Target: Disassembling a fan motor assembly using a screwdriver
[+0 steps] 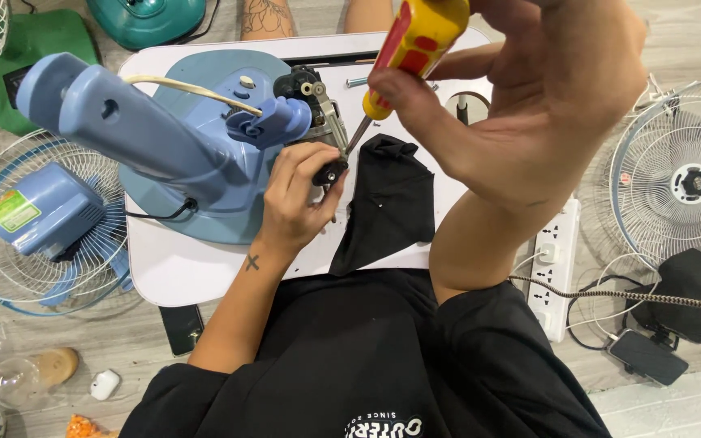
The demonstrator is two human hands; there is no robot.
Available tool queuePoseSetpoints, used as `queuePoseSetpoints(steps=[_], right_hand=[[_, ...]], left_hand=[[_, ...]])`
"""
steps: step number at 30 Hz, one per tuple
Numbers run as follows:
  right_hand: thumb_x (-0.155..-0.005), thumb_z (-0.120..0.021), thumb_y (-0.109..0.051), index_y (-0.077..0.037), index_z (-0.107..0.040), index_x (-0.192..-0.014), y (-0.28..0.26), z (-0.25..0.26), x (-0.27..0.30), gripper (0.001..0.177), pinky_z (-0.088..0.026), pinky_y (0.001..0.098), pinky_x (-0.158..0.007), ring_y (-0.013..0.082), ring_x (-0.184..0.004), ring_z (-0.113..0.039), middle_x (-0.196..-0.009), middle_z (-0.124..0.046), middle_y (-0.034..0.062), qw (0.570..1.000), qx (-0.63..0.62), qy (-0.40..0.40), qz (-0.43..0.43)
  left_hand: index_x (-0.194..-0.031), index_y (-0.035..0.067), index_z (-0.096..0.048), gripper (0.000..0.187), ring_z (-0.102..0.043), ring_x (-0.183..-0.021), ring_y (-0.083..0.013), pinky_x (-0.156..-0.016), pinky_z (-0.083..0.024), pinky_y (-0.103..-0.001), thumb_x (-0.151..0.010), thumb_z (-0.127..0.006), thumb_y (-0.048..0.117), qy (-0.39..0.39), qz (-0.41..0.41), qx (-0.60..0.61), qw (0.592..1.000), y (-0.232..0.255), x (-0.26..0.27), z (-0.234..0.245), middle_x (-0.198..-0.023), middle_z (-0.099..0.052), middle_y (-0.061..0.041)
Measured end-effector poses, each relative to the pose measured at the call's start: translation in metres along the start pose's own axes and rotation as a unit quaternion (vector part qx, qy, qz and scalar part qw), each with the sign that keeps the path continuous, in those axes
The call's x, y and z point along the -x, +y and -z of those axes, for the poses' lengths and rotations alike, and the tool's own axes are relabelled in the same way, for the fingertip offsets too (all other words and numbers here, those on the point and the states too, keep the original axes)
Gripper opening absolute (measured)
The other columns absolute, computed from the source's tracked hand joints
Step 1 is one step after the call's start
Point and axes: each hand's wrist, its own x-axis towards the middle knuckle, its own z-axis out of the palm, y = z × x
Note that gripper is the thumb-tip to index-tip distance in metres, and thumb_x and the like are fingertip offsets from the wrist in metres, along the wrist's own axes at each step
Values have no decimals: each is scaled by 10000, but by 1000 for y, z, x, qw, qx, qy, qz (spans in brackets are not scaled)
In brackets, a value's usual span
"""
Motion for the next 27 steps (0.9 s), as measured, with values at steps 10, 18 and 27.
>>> queuePoseSetpoints(steps=[10,18,27], right_hand=[[-982,-891,374,-40,-402,-1482,-3,18,-3,813,-772,548,-913,492,-1314,-662,-1435,-503,189,1000,3,15,7],[-955,-916,182,0,-495,-1304,-14,12,-18,577,-719,362,-877,308,-1117,-720,-1269,-614,175,997,69,43,-15],[-958,-810,133,-6,-488,-1279,-13,18,-27,476,-715,334,-812,261,-944,-669,-1167,-542,148,997,48,53,0]], left_hand=[[-1143,-10,-662,403,-650,-1000,-287,-923,-546,-400,-783,-816,-107,-26,6,-19,999,5,-7,2,-1086,-677,-114],[-1203,-62,-658,388,-649,-970,-290,-895,-542,-387,-845,-807,-53,-37,-8,-49,998,16,-15,11,-1082,-678,-135],[-1183,-24,-667,382,-653,-898,-259,-837,-560,-368,-837,-827,-42,13,-28,-14,999,36,-35,16,-1030,-693,-118]])
